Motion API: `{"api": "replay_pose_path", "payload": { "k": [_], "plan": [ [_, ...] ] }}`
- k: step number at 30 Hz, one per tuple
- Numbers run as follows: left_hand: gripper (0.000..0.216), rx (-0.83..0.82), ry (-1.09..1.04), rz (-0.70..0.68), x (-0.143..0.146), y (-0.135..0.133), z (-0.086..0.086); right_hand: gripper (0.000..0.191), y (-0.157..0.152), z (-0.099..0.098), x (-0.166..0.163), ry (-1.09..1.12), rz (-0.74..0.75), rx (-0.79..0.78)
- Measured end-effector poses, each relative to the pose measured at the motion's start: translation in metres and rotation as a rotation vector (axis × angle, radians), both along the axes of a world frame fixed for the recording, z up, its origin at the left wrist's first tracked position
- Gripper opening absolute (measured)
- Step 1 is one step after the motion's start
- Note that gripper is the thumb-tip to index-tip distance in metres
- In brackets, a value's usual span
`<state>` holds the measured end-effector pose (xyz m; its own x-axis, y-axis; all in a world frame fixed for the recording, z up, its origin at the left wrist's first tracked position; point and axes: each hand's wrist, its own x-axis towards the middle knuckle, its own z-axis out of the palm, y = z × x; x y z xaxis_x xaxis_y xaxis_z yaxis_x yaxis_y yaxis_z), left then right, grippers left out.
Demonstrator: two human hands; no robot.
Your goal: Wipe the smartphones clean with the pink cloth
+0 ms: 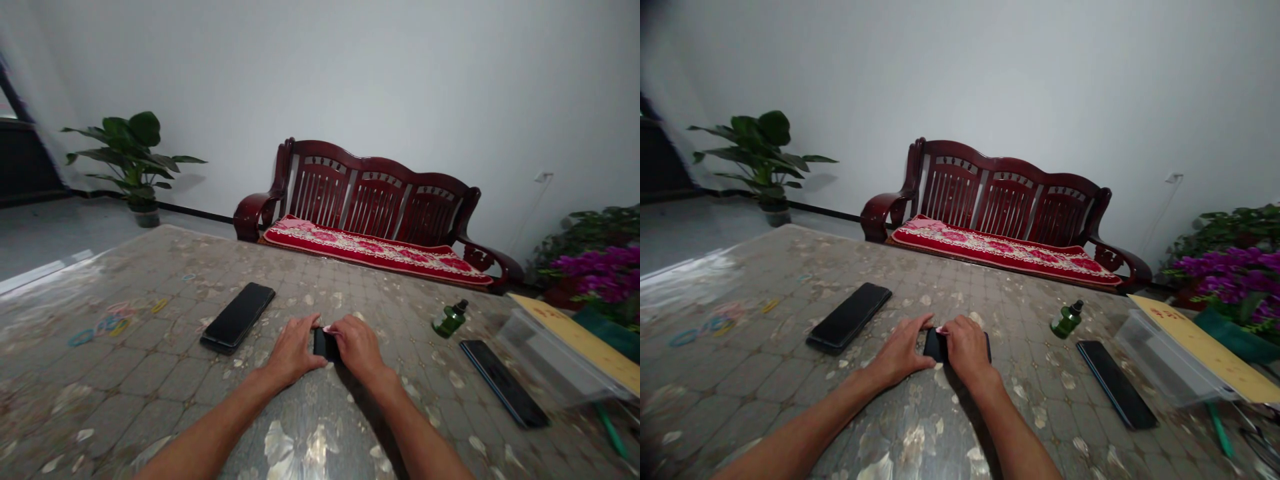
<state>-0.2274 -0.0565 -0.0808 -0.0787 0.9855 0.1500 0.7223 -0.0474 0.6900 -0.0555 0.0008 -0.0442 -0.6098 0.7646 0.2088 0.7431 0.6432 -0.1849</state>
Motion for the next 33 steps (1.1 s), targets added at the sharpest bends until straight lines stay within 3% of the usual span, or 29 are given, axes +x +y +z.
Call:
{"api": "replay_pose_path", "payload": {
  "k": [2,8,16,21,29,33],
  "plan": [
    [0.09,0.006,0.004,0.004,0.0,0.0,-0.001,0.025,-0.001,0.002,-0.003,-0.013,0.025,-0.002],
    [0.091,0.002,0.004,0.003,0.0,0.0,-0.002,0.025,0.007,0.003,0.003,0.003,-0.118,-0.017],
    [0.091,0.017,0.023,0.009,0.0,0.002,-0.006,0.032,-0.003,0.001,-0.019,0.032,0.051,-0.049],
    [0.089,0.03,0.006,0.003,-0.001,0.002,-0.009,0.029,-0.006,0.004,-0.005,0.073,0.211,-0.143],
    [0.084,0.04,0.024,-0.014,-0.002,0.002,-0.007,0.03,-0.009,-0.002,-0.003,0.11,0.253,-0.11],
    [0.08,0.03,0.04,-0.004,-0.001,0.0,-0.003,0.028,-0.005,0.004,0.021,0.098,0.29,-0.153]
  ]
}}
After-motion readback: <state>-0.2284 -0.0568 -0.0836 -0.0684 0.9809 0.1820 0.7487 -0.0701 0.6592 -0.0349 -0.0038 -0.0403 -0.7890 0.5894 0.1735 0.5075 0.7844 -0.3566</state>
